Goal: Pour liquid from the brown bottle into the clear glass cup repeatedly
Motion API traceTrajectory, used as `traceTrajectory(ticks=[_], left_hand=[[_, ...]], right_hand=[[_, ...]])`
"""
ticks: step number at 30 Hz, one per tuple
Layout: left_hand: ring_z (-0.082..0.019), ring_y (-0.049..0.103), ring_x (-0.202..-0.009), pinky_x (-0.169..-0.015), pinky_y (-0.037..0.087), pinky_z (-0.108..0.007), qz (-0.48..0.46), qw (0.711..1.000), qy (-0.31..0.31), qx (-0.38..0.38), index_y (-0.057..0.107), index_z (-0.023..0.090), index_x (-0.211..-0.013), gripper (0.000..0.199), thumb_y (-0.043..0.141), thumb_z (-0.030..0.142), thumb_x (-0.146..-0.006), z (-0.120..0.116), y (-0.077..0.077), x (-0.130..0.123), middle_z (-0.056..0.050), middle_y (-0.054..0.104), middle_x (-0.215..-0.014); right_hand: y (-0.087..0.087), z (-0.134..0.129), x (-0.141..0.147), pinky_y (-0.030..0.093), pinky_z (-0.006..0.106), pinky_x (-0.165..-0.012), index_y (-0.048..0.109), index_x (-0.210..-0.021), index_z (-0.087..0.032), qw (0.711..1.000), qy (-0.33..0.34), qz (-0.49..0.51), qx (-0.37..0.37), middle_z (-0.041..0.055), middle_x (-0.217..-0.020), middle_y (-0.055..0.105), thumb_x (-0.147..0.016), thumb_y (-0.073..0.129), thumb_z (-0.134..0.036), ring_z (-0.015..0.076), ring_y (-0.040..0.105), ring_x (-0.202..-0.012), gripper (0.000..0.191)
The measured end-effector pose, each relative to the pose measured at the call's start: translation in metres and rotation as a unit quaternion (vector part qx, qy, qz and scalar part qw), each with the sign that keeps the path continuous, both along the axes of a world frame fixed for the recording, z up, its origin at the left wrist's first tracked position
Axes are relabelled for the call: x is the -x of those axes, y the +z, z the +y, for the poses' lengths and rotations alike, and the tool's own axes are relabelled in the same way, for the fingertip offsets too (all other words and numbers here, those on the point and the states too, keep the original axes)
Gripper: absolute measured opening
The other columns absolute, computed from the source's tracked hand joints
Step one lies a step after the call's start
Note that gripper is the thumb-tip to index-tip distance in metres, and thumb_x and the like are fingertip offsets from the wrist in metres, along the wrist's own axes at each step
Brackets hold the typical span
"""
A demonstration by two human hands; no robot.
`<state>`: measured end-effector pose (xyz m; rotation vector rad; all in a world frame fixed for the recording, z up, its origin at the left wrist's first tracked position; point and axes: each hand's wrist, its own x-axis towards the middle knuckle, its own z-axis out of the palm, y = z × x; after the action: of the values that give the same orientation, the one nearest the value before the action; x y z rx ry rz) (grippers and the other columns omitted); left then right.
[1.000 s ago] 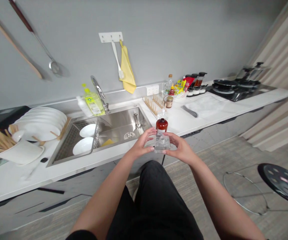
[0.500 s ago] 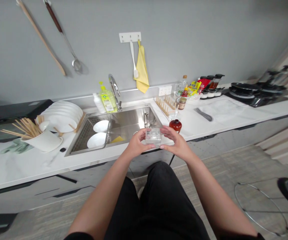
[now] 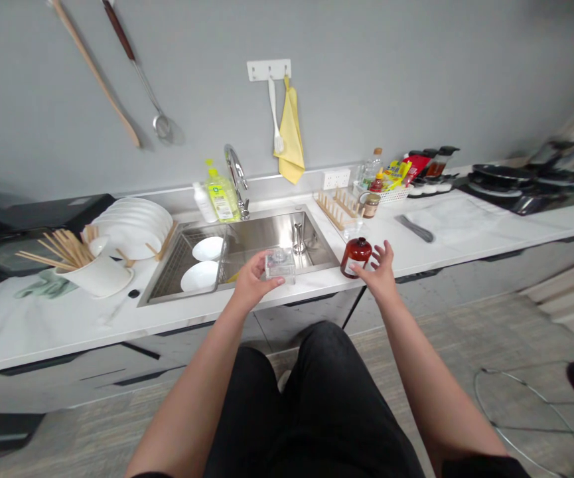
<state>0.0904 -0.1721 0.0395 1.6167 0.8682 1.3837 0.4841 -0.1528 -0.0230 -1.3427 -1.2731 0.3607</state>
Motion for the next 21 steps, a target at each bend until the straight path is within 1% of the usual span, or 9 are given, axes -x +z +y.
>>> traceTrajectory(ticks=[1,3,5,7,9,11,15,18,21], left_hand=[[-0.034,0.08,-0.121,-0.114,0.063,-0.055,-0.003,1.0,0.008,0.003,0.071,0.02,-0.136,0.083,0.106,0.053,-0.069,0.0,-0.003,0.005,-0.015,0.082,-0.131],[-0.034,0.08,-0.12,-0.113,0.063,-0.055,-0.008,1.0,0.017,0.009,0.071,0.02,-0.136,0.083,0.106,0.052,-0.068,0.0,-0.009,0.015,-0.015,0.082,-0.131],[-0.034,0.081,-0.118,-0.113,0.064,-0.056,-0.009,0.999,0.028,0.017,0.071,0.02,-0.136,0.083,0.106,0.051,-0.068,0.0,-0.015,0.025,-0.015,0.083,-0.13],[-0.034,0.081,-0.117,-0.113,0.064,-0.057,-0.005,0.999,0.047,0.023,0.071,0.02,-0.135,0.082,0.106,0.052,-0.068,0.002,-0.021,0.036,-0.014,0.083,-0.128],[-0.034,0.081,-0.118,-0.114,0.064,-0.058,0.001,0.997,0.073,0.024,0.071,0.021,-0.134,0.082,0.106,0.053,-0.067,0.005,-0.028,0.045,-0.013,0.083,-0.127],[-0.034,0.08,-0.121,-0.112,0.065,-0.057,-0.001,0.995,0.101,0.024,0.071,0.021,-0.134,0.082,0.105,0.055,-0.068,0.01,-0.036,0.054,-0.013,0.082,-0.13],[-0.035,0.079,-0.122,-0.096,0.072,-0.052,-0.043,0.987,0.147,0.047,0.068,0.021,-0.137,0.08,0.099,0.06,-0.075,0.026,-0.047,0.07,-0.014,0.08,-0.133],[-0.033,0.08,-0.119,-0.097,0.072,-0.051,-0.053,0.983,0.167,0.05,0.068,0.021,-0.135,0.077,0.098,0.062,-0.076,0.041,-0.047,0.082,-0.014,0.08,-0.132],[-0.033,0.08,-0.12,-0.103,0.069,-0.052,-0.04,0.984,0.168,0.042,0.068,0.022,-0.132,0.075,0.096,0.062,-0.075,0.061,-0.043,0.093,-0.014,0.08,-0.133]], right_hand=[[-0.004,0.004,0.002,0.058,0.064,-0.115,0.02,-0.178,-0.027,1.0,0.007,0.009,0.01,0.0264,-0.169,0.049,-0.065,0.098,-0.074,0.043,0.063,-0.143,0.145],[-0.006,0.008,0.008,0.059,0.064,-0.113,0.026,-0.177,-0.023,1.0,0.006,0.007,0.028,0.0253,-0.156,0.063,-0.062,0.101,-0.072,0.0406,0.072,-0.129,0.146],[-0.004,0.009,0.013,0.062,0.063,-0.107,0.041,-0.17,-0.019,0.999,-0.011,-0.005,0.043,0.0218,-0.137,0.075,-0.063,0.101,-0.071,0.0376,0.077,-0.11,0.133],[0.004,0.01,0.018,0.063,0.061,-0.103,0.056,-0.158,-0.017,0.999,-0.017,-0.017,0.037,0.0192,-0.127,0.08,-0.067,0.099,-0.07,0.036,0.078,-0.101,0.114],[0.014,0.014,0.027,0.063,0.058,-0.103,0.062,-0.151,-0.018,1.0,0.009,-0.024,0.01,0.0184,-0.128,0.081,-0.07,0.097,-0.07,0.0367,0.079,-0.106,0.102],[0.027,0.022,0.038,0.063,0.056,-0.104,0.061,-0.151,-0.02,0.998,0.06,-0.031,-0.018,0.018,-0.132,0.08,-0.072,0.097,-0.068,0.0376,0.079,-0.113,0.099],[0.054,0.048,0.074,0.062,0.053,-0.11,0.058,-0.156,-0.021,0.983,0.175,-0.042,-0.027,0.0184,-0.142,0.077,-0.078,0.097,-0.061,0.0371,0.076,-0.124,0.097],[0.068,0.072,0.105,0.061,0.053,-0.111,0.06,-0.153,-0.02,0.965,0.258,-0.045,-0.006,0.0173,-0.142,0.077,-0.074,0.099,-0.056,0.0368,0.075,-0.125,0.095],[0.069,0.097,0.133,0.06,0.053,-0.113,0.063,-0.147,-0.02,0.948,0.313,-0.049,0.027,0.0153,-0.139,0.078,-0.071,0.099,-0.047,0.0354,0.076,-0.124,0.089]])
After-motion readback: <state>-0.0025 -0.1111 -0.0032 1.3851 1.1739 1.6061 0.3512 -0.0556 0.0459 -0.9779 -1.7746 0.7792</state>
